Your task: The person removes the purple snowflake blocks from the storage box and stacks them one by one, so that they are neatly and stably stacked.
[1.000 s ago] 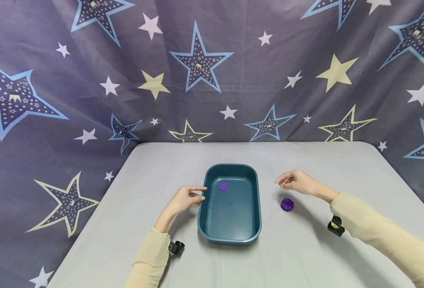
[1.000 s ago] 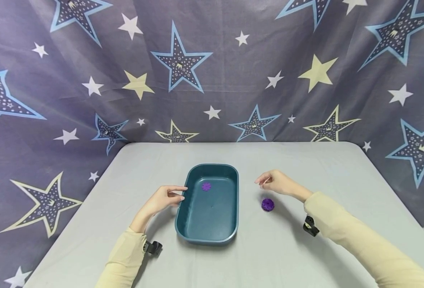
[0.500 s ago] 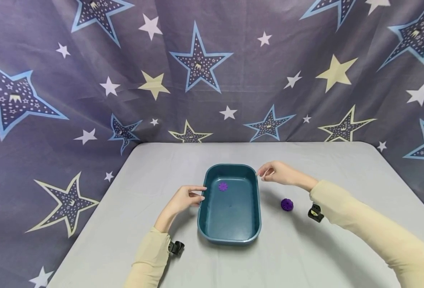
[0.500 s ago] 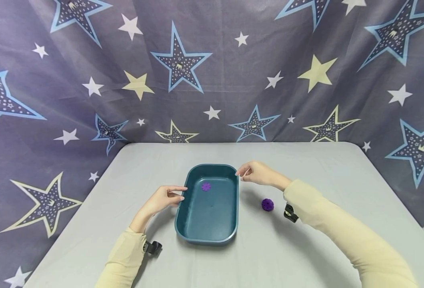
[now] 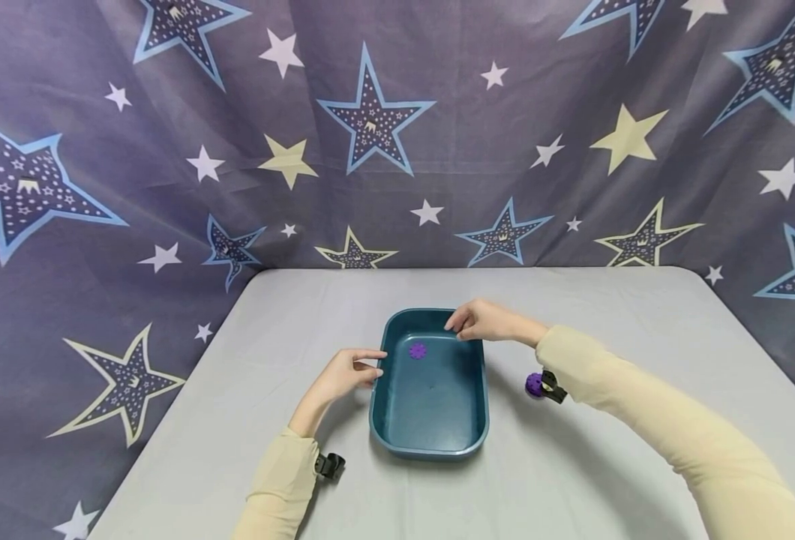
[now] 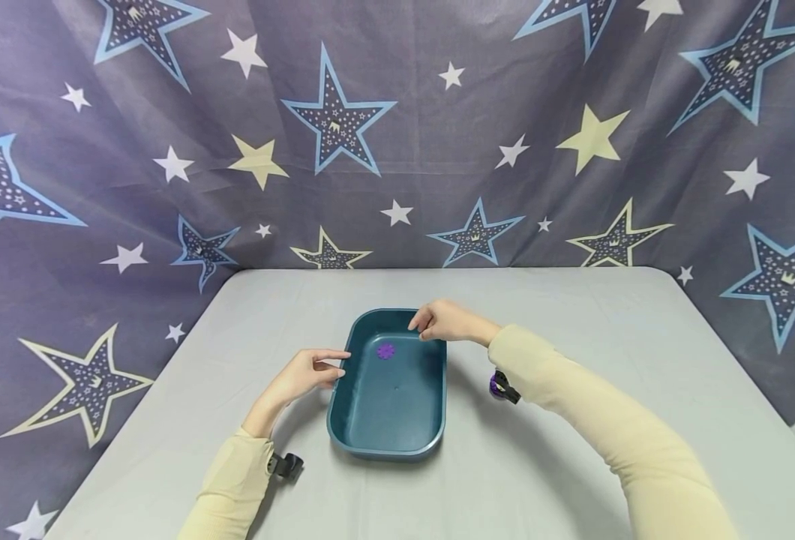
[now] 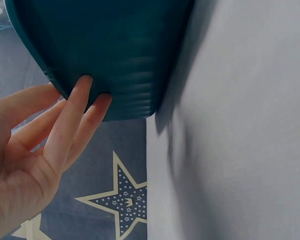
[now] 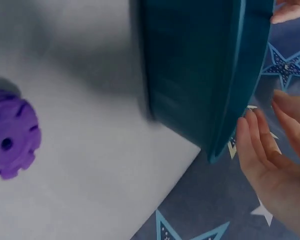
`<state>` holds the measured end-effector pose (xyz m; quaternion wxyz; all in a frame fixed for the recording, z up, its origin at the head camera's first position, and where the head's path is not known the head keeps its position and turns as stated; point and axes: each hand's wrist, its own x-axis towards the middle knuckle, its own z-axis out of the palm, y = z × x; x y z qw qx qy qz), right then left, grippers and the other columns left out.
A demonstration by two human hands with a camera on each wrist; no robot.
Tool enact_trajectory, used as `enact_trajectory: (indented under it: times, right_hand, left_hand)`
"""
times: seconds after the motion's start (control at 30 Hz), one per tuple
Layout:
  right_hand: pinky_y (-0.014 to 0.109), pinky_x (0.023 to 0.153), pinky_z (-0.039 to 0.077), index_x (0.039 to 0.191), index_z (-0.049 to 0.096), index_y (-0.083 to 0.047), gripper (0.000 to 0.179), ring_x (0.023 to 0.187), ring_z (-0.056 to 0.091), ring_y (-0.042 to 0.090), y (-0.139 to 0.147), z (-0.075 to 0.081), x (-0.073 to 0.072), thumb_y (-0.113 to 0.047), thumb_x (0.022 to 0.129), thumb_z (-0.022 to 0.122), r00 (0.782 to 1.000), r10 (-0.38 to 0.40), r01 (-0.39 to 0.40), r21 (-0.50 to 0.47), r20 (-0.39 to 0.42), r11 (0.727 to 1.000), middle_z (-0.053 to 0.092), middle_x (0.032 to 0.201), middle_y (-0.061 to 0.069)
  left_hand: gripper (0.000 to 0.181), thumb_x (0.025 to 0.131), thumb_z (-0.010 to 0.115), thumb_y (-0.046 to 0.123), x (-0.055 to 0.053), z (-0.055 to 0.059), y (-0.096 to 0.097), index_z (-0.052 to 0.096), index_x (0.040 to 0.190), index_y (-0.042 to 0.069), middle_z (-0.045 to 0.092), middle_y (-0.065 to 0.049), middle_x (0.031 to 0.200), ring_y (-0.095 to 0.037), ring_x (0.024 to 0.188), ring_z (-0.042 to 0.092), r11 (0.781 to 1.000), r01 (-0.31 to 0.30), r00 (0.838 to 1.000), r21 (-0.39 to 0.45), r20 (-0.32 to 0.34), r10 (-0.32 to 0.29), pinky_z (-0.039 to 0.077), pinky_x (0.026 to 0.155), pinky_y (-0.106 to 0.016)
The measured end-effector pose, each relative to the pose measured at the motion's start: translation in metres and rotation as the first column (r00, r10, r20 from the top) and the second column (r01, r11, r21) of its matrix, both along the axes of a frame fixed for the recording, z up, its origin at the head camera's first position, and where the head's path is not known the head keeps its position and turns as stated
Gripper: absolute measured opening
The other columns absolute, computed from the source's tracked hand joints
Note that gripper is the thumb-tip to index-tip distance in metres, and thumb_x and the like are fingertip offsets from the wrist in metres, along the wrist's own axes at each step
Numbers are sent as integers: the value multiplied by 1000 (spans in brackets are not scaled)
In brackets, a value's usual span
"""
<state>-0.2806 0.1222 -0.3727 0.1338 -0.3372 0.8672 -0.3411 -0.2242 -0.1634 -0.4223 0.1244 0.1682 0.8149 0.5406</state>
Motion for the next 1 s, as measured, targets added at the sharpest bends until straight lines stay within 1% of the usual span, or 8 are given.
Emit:
enact_trajectory:
  times: [0.1, 0.23, 0.37, 0.57, 0.73, 0.93, 0.97, 1.0]
  right_hand:
    - [24, 67, 53, 99, 63, 6, 22, 78, 60, 18, -7, -5, -3, 1, 78, 61, 1000, 18, -18, 26, 4, 1000, 64, 90, 19]
    - [26, 70, 53, 100, 64, 4, 22, 80, 58, 18, -17, -14, -7, 0, 78, 62, 999, 34, -35, 62, 11, 997, 63, 94, 19]
    - [26, 73, 52, 101, 63, 4, 25, 82, 58, 17, -29, -24, -10, 0, 77, 63, 999, 29, -32, 86, 33, 996, 62, 98, 18]
    - [31, 74, 52, 99, 62, 7, 25, 88, 59, 28, -41, -35, -12, 1, 75, 66, 999, -13, 8, 86, 49, 996, 62, 99, 21]
    - [36, 80, 51, 104, 62, 1, 30, 97, 57, 28, -50, -49, -23, -3, 75, 67, 998, 6, -13, 99, 65, 995, 60, 106, 18]
    - [23, 64, 52, 110, 61, -14, 42, 81, 60, 12, -45, -138, -90, -22, 71, 75, 993, 114, -114, 51, 9, 992, 57, 111, 11]
    - [23, 61, 51, 110, 61, -14, 44, 79, 59, 11, -45, -145, -96, -23, 69, 76, 993, 110, -112, 56, 33, 992, 57, 111, 10]
    - [25, 62, 52, 111, 61, -13, 45, 80, 59, 13, -47, -136, -89, -20, 69, 76, 994, 91, -95, 74, 56, 993, 56, 113, 11]
  left_hand:
    - [36, 82, 62, 8, -6, -11, -3, 56, 114, -6, 64, -23, 93, -20, 72, 64, 998, 29, 999, 51, -29, -28, 56, 61, -31]
    - [36, 82, 63, 12, -8, -13, -5, 57, 113, -5, 65, -20, 92, -18, 70, 64, 997, 44, 998, 63, -40, -42, 56, 60, -31]
    - [35, 82, 59, 2, -1, -2, -1, 53, 114, -12, 60, -29, 99, -22, 71, 64, 1000, -9, 1000, -1, 4, 9, 56, 64, -34]
    - [36, 82, 56, -5, 6, 9, 3, 49, 115, -16, 54, -35, 104, -33, 76, 62, 1000, -7, 999, 1, 31, 7, 55, 68, -41]
    - [35, 82, 55, -5, 6, 8, 1, 49, 114, -16, 55, -35, 102, -35, 76, 62, 1000, -7, 1000, 2, 18, 7, 55, 67, -41]
    - [36, 83, 56, -1, 1, -1, -1, 49, 116, -15, 55, -34, 103, -36, 78, 61, 1000, -5, 1000, 4, 20, 5, 56, 65, -33]
    - [37, 83, 56, -1, 0, -1, -1, 49, 116, -15, 55, -35, 103, -37, 78, 61, 1000, -3, 1000, 9, 22, 3, 56, 65, -33]
    - [37, 83, 56, -1, 0, -2, -1, 49, 116, -15, 55, -35, 103, -37, 79, 61, 1000, -1, 1000, 11, 23, 1, 56, 65, -33]
